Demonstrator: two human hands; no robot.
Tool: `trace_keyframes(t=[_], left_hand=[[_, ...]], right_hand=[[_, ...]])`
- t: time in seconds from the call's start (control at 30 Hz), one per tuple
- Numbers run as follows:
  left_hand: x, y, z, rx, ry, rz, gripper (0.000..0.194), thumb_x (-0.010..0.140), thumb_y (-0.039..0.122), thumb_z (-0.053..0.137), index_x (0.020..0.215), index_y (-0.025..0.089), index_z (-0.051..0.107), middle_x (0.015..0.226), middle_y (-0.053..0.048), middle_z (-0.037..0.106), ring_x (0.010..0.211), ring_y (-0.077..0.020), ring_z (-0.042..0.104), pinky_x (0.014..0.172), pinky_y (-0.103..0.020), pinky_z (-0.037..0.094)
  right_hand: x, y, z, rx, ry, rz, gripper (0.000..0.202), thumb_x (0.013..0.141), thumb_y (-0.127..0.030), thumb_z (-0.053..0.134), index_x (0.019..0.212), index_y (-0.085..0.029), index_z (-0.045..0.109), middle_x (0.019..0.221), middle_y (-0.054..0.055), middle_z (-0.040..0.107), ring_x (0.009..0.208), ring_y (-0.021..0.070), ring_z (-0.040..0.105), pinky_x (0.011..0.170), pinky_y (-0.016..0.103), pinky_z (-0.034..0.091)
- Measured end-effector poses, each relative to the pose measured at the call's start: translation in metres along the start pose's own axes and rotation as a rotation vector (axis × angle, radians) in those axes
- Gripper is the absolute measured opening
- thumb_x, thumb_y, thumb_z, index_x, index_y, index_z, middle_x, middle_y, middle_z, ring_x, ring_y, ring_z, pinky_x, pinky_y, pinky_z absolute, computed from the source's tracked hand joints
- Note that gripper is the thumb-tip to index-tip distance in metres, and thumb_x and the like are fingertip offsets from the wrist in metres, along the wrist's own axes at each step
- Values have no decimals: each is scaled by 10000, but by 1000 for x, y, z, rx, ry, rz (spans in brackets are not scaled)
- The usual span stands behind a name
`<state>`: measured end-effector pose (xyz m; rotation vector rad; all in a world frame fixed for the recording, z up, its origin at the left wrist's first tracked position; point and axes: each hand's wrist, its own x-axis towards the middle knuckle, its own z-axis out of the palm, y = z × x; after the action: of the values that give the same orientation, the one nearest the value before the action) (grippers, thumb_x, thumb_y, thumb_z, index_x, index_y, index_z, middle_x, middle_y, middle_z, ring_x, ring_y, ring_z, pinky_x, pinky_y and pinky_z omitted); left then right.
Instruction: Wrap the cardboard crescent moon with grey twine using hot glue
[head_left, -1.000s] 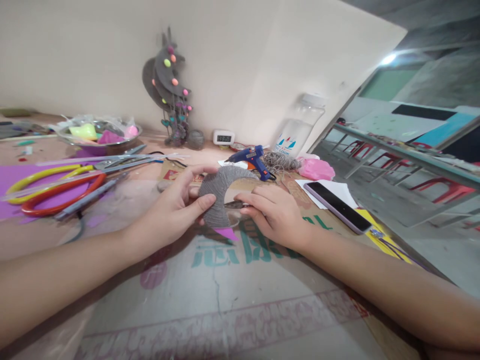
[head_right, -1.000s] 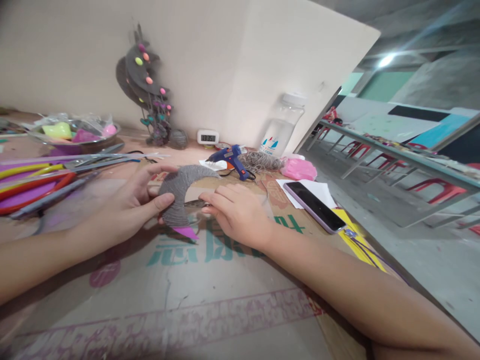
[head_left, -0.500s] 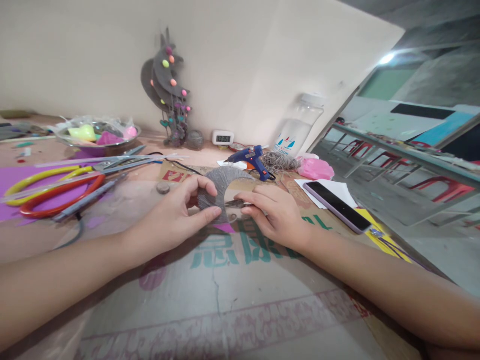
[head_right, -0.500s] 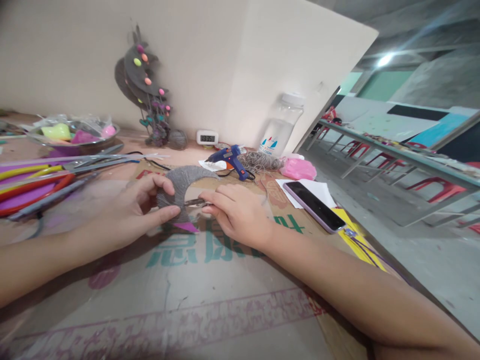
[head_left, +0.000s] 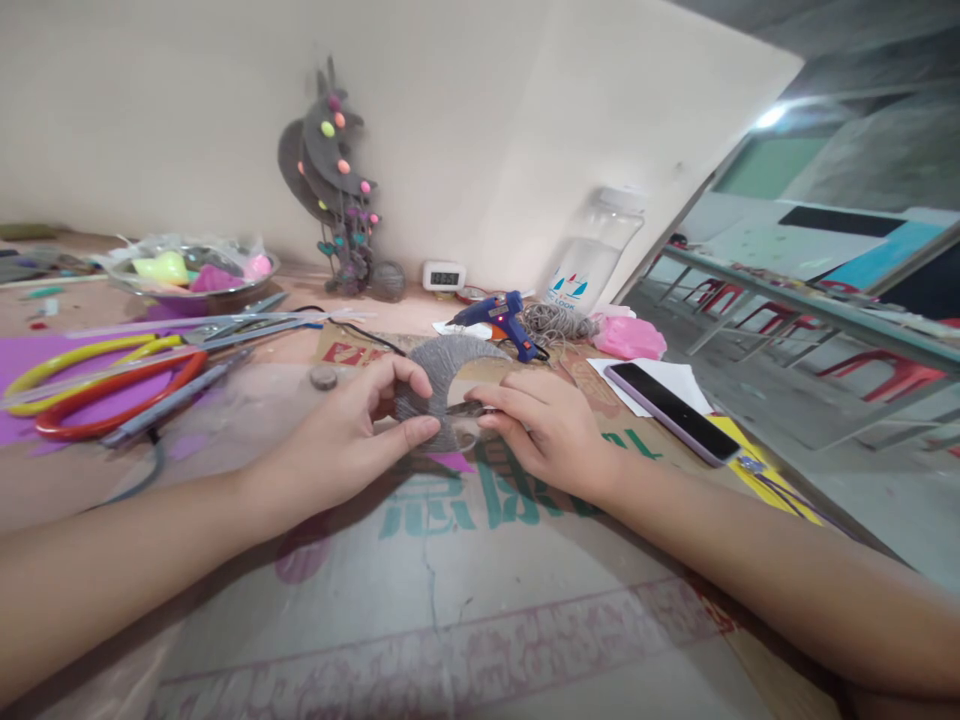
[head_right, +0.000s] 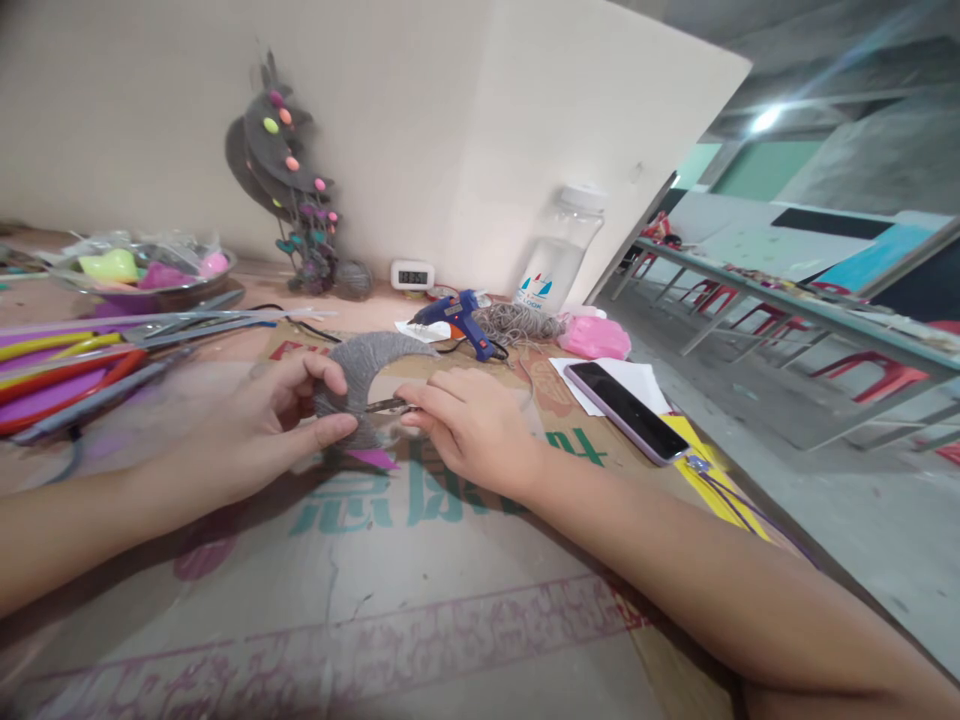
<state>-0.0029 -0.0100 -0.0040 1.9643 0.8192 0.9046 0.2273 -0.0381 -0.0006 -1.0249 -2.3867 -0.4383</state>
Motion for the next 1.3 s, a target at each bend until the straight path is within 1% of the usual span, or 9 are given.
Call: trace_keyframes(t=[0.23, 0.5, 0.7, 0.87, 1.03, 1.3], left_hand=[[-1, 5, -1, 7, -20, -24, 128, 816, 244, 555, 890, 224, 454, 813, 32, 497, 565, -73, 441, 478, -202, 335], [-1, 2, -1, -21, -28, -40, 144, 818, 255, 557, 895, 228, 438, 794, 38, 488, 544, -72, 433, 472, -201, 326], [1, 4, 0, -8, -21, -33, 134, 820, 252, 553, 887, 229, 439, 818, 35, 485, 571, -75, 436, 488, -201, 334], [1, 2, 0, 5, 3, -34, 145, 820, 279, 548, 904, 226, 441, 841, 23, 500, 581, -85, 453, 489, -212, 333], [0, 3, 0, 69, 23, 13, 130, 814, 245, 553, 897, 221, 457, 844, 20, 508, 667, -104, 477, 537, -222, 349], [0, 3, 0, 68, -14, 14, 118, 821, 243, 541, 897, 222, 453, 831, 25, 499, 655, -101, 469, 531, -224, 339]], right_hand=[[0, 0, -2, -48, -21, -22, 252, 914, -281, 448, 1076, -157, 597, 770, 44, 571, 744, 169, 503, 696, 299, 392], [2, 0, -3, -55, -14, -43, 260, 926, -279, 418, 1043, -150, 611, 741, 44, 570, 711, 162, 501, 669, 289, 393], [0, 1, -1, -21, -2, -27, 258, 921, -281, 433, 1046, -138, 608, 766, 49, 581, 708, 155, 506, 664, 284, 400], [-2, 2, 0, 53, 43, 10, 250, 917, -262, 436, 1085, -156, 588, 805, 50, 592, 739, 152, 526, 693, 282, 417], [-2, 1, 0, 14, 8, -3, 266, 917, -283, 440, 1099, -154, 585, 776, 46, 577, 733, 158, 515, 683, 288, 400], [0, 0, 0, 2, -38, -6, 266, 920, -280, 434, 1094, -148, 585, 762, 41, 557, 720, 158, 491, 673, 290, 381]])
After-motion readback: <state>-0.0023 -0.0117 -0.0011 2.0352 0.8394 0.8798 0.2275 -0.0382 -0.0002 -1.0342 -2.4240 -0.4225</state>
